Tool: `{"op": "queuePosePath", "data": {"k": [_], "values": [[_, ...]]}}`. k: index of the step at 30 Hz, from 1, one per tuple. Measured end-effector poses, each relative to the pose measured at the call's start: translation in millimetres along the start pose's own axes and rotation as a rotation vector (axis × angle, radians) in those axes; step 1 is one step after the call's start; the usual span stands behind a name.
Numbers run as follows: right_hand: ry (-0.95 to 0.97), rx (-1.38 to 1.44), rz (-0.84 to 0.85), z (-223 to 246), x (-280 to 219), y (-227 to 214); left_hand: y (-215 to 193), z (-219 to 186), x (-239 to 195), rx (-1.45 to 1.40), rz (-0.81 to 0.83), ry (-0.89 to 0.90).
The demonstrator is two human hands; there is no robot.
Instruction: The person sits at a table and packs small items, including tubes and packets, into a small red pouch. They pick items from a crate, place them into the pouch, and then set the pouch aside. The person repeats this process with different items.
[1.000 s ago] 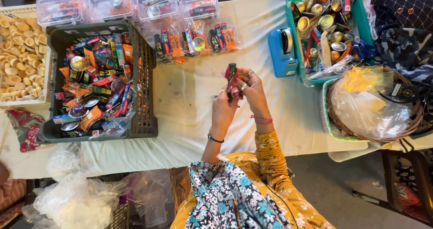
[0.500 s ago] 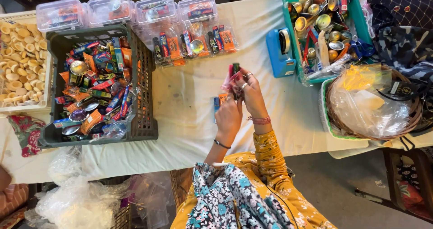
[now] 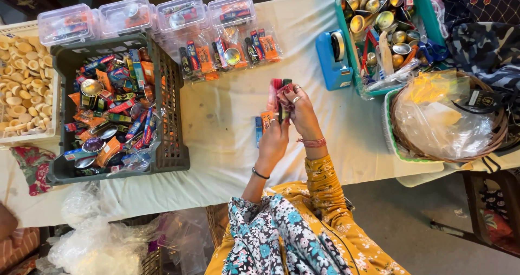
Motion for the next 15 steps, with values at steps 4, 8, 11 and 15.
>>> {"op": "queuePosePath", "data": {"k": [4, 8, 11, 15], "values": [[-0.061, -0.044, -0.090, 21, -11, 27, -2, -22, -16, 0.467, -0.015, 0.094], [0.067, 0.305, 0.132, 7, 6, -8, 15, 6, -12, -0.279, 0.337, -0.073], [0.117, 0.447, 0.241, 10, 3, 8, 16, 10, -2, -0.700, 0.466, -0.134], [0.090, 0.314, 0.087, 12, -9, 27, 16, 9, 16, -0.743, 0.410, -0.136]]}}
Point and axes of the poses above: each hand's wrist, its own x-axis towards the middle knuckle, its own y-axis out of the palm, z = x × y, the point moved 5 cm from there along x, towards the middle knuckle, and after that the axes turned 12 degrees about x, right-handed, at the moved point
